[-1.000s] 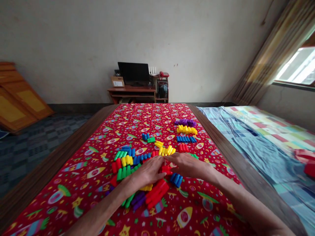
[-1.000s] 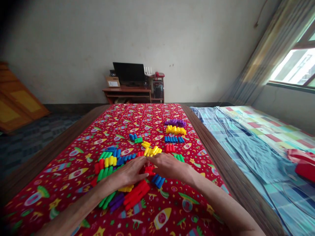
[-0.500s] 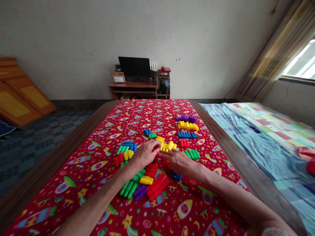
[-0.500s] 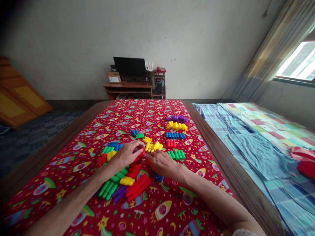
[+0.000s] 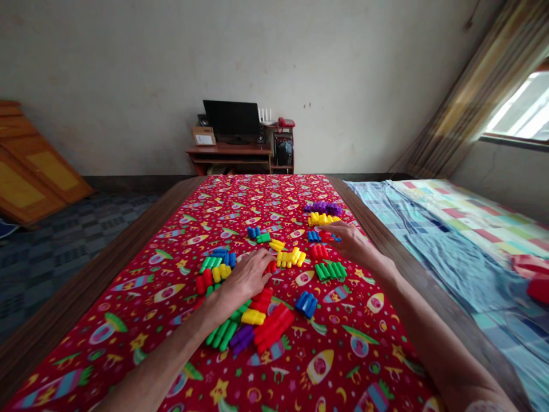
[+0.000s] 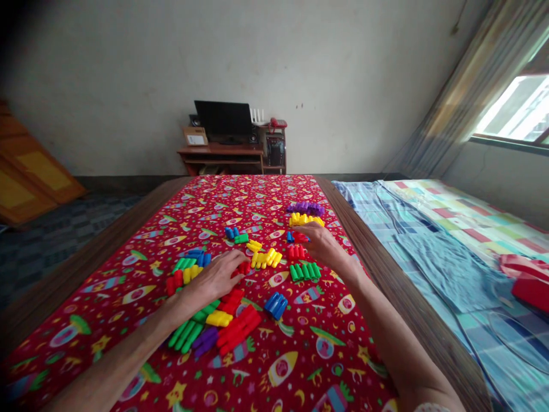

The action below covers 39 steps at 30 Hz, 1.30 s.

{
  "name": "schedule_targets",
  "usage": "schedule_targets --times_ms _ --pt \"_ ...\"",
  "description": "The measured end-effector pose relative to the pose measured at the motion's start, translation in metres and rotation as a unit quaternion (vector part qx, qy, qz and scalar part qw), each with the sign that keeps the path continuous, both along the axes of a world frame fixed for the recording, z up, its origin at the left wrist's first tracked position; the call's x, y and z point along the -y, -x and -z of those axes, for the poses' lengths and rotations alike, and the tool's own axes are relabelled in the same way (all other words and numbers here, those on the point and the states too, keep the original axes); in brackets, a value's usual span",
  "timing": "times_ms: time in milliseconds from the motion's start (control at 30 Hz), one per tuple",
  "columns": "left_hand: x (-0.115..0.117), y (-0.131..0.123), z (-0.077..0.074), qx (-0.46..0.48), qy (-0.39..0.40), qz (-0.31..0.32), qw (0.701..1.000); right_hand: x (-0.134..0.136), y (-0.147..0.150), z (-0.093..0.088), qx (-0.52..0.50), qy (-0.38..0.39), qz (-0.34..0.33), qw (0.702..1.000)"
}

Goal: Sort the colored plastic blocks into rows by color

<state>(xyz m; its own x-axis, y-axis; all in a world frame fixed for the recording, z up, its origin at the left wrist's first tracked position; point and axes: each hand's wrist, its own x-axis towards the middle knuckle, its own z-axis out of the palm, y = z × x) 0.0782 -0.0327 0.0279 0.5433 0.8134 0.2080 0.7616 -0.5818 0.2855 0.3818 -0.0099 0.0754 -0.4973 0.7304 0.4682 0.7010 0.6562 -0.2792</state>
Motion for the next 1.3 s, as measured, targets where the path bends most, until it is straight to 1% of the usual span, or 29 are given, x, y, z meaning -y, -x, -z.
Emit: schedule_targets --times_ms 100,167,233,300,367,467,500,533,633,733,833,900,1000,1033,1067,1133,1200,1233,1300 --pt "-0.001 0.001 0.004 -0.006 -0.004 -0.022 1.0 -0.003 -0.023 0.009 0.056 0.02 -0.002 0.998" --pt "-0.003 0.001 0.006 -0.012 -0.003 -0.033 0.999 -0.002 -0.033 0.017 0.086 0.034 -0.016 0.996" --pt "-0.005 0.001 0.007 -0.023 0.0 -0.036 0.999 0.0 -0.039 0.023 0.096 0.044 -0.044 0.993" --pt "-0.006 0.001 0.006 -0.032 0.001 -0.035 0.999 0.005 -0.044 0.025 0.09 0.048 -0.059 0.993" --pt "-0.006 0.0 0.004 -0.033 0.001 -0.034 0.999 0.011 -0.047 0.022 0.08 0.058 -0.028 0.995" --pt "-0.005 -0.003 0.001 -0.032 0.004 -0.037 0.999 0.018 -0.049 0.018 0.091 0.097 0.076 0.988" --pt "-0.005 -0.003 0.0 -0.035 0.003 -0.04 0.999 0.019 -0.048 0.019 0.101 0.112 0.096 0.984" --pt "-0.004 -0.004 0.0 -0.038 0.0 -0.044 0.998 0.019 -0.046 0.021 0.109 0.125 0.103 0.981" --pt "-0.004 -0.005 -0.003 -0.04 -0.012 -0.055 0.998 0.014 -0.037 0.032 0.111 0.144 0.081 0.98" --pt "-0.004 -0.005 -0.006 -0.021 -0.022 -0.063 0.998 0.011 -0.028 0.041 0.095 0.141 0.098 0.981" --pt "-0.006 -0.005 -0.008 0.015 -0.03 -0.061 0.998 0.013 -0.022 0.038 0.095 0.116 0.102 0.983" --pt "-0.007 -0.006 -0.007 0.048 -0.027 -0.052 0.997 0.017 -0.021 0.031 0.105 0.095 0.11 0.984" --pt "-0.005 -0.01 -0.006 0.111 -0.013 -0.027 0.993 0.024 -0.015 0.018 0.11 0.085 0.142 0.98" --pt "-0.003 -0.012 -0.007 0.134 -0.005 -0.018 0.991 0.027 -0.011 0.015 0.097 0.084 0.131 0.983" --pt "0.0 -0.014 -0.008 0.158 0.006 -0.009 0.987 0.031 -0.005 0.012 0.075 0.084 0.1 0.989" --pt "0.006 -0.019 -0.01 0.209 0.048 0.011 0.977 0.042 0.01 0.008 0.014 0.078 0.006 0.997" --pt "0.013 -0.025 -0.012 0.254 0.099 0.029 0.962 0.054 0.028 0.008 -0.027 0.08 -0.088 0.993" --pt "0.017 -0.028 -0.012 0.268 0.118 0.036 0.955 0.059 0.036 0.009 -0.037 0.083 -0.118 0.989" --pt "0.023 -0.033 -0.013 0.28 0.135 0.044 0.949 0.067 0.049 0.011 -0.044 0.094 -0.145 0.984"
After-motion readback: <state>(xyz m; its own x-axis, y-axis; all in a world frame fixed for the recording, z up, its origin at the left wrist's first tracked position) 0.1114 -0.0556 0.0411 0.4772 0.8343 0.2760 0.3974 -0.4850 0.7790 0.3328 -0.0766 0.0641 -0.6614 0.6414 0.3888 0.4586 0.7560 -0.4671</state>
